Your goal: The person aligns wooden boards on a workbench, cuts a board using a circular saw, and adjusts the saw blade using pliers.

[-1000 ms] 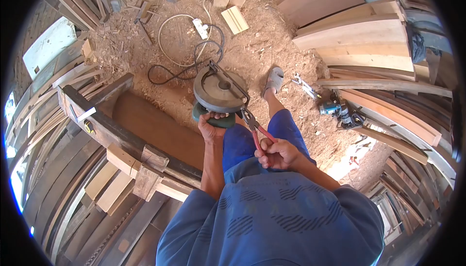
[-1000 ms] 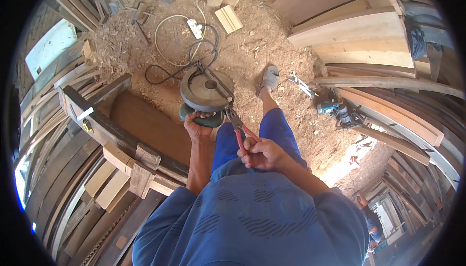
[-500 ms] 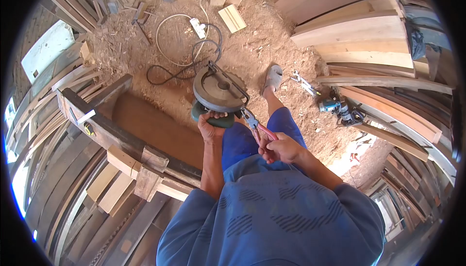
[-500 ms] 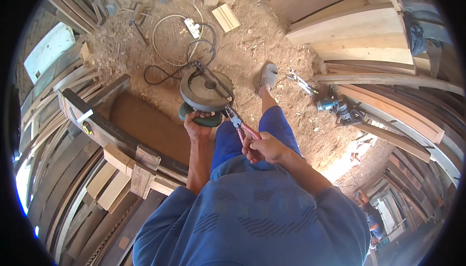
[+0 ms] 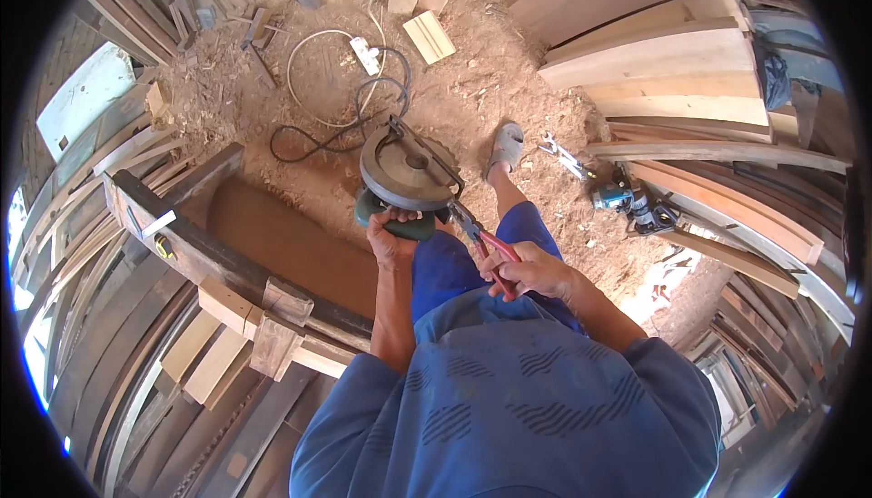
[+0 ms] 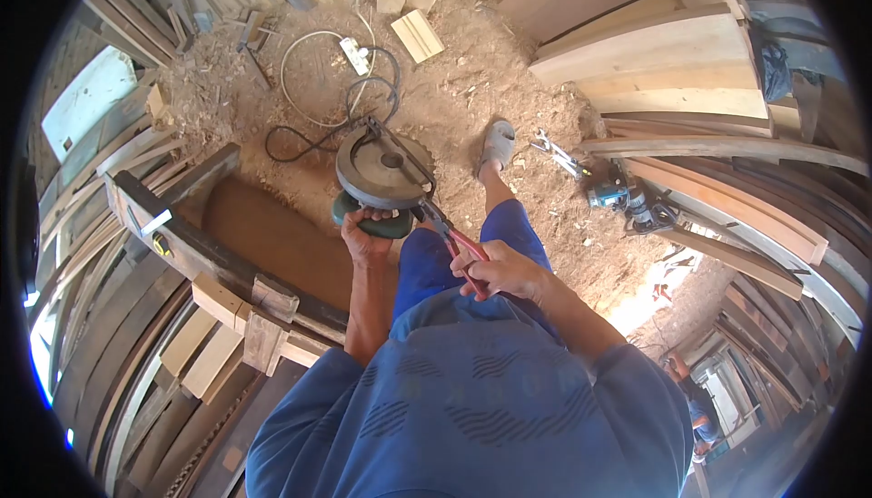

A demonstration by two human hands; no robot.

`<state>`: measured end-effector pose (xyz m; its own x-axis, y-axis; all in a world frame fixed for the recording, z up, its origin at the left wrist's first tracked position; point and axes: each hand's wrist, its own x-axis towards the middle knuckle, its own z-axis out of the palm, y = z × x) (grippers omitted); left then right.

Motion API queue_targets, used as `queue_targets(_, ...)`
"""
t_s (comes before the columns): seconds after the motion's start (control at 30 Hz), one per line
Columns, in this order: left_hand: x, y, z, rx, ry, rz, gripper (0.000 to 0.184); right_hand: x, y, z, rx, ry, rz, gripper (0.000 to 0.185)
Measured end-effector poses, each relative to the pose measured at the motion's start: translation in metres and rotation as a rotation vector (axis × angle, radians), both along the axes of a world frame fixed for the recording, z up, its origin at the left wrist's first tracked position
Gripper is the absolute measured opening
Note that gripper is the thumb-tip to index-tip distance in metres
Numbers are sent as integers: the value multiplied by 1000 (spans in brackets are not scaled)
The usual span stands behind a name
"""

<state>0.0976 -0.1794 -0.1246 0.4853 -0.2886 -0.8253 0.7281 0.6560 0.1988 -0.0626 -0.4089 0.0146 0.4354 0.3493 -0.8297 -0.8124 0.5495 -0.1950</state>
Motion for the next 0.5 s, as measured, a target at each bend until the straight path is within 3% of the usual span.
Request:
queue_targets(0.1, -1, 3, -9, -21, -1, 15, 11, -10, 8, -20, -69, -53, 84, 24)
queue_targets(0.3, 2, 0, -3, -49, -26, 19, 11, -19, 46, -11, 699, 181, -701, 11)
queue_targets(0.4, 6, -6, 12, -55, -21, 19, 10, -16, 51, -5, 699, 143, -709, 14)
queue_targets(0.5, 8, -9, 7, -47, -19, 11, 10, -1, 31, 6, 400, 133, -459, 19)
